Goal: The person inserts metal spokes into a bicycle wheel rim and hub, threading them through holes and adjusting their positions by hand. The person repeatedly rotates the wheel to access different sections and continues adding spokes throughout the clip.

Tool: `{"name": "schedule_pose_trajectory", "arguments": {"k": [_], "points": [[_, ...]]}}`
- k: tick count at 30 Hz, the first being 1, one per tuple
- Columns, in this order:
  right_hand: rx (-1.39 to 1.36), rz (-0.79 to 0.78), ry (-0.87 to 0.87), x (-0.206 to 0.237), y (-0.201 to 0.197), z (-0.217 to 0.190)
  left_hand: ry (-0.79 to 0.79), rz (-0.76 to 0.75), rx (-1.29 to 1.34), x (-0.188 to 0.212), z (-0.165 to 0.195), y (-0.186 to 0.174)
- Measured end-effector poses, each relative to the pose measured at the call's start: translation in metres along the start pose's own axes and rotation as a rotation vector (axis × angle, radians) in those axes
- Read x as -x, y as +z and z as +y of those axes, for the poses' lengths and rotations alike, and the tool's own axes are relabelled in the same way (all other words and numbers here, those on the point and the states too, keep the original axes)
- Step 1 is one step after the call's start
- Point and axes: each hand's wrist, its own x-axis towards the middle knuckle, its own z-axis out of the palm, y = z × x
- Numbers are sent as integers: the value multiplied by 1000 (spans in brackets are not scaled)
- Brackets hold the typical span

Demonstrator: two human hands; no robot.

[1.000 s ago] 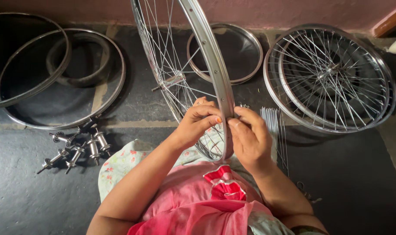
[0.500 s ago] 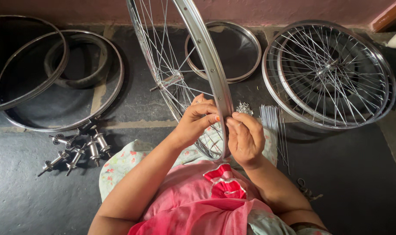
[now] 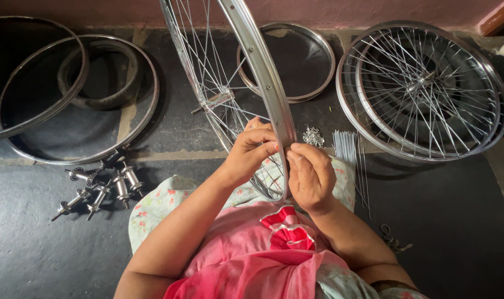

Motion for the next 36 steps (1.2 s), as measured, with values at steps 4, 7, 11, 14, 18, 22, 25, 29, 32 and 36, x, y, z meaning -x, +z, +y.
{"name": "schedule_pose_trajectory", "arguments": {"k": [4, 7, 11, 14, 18, 22, 25, 29, 32, 36], "points": [[-33, -78, -6, 5, -4, -6, -55, -14, 0, 2, -1, -2], [-56, -83, -38, 12, -4, -7, -107, -94, 201, 3, 3, -4], [-139, -58, 37, 25, 1, -5, -181, -179, 518, 4, 11, -6], [-201, -35, 110, 36, 10, -6, -146, -163, 475, 4, 11, -6], [-285, -28, 215, 45, 13, -8, -149, -104, 529, 5, 3, 0], [-313, -13, 233, 45, 12, -10, -112, -102, 515, 6, -4, 2], [-313, -13, 221, 44, 11, -11, -71, -96, 303, 7, -3, 0], [-347, -14, 241, 46, 12, -11, -90, -80, 166, 6, 1, -1], [-348, -10, 236, 47, 14, -10, -41, -46, 128, 5, 3, 0], [-349, -8, 238, 48, 16, -10, -33, -68, 43, 4, 4, 0]]}}
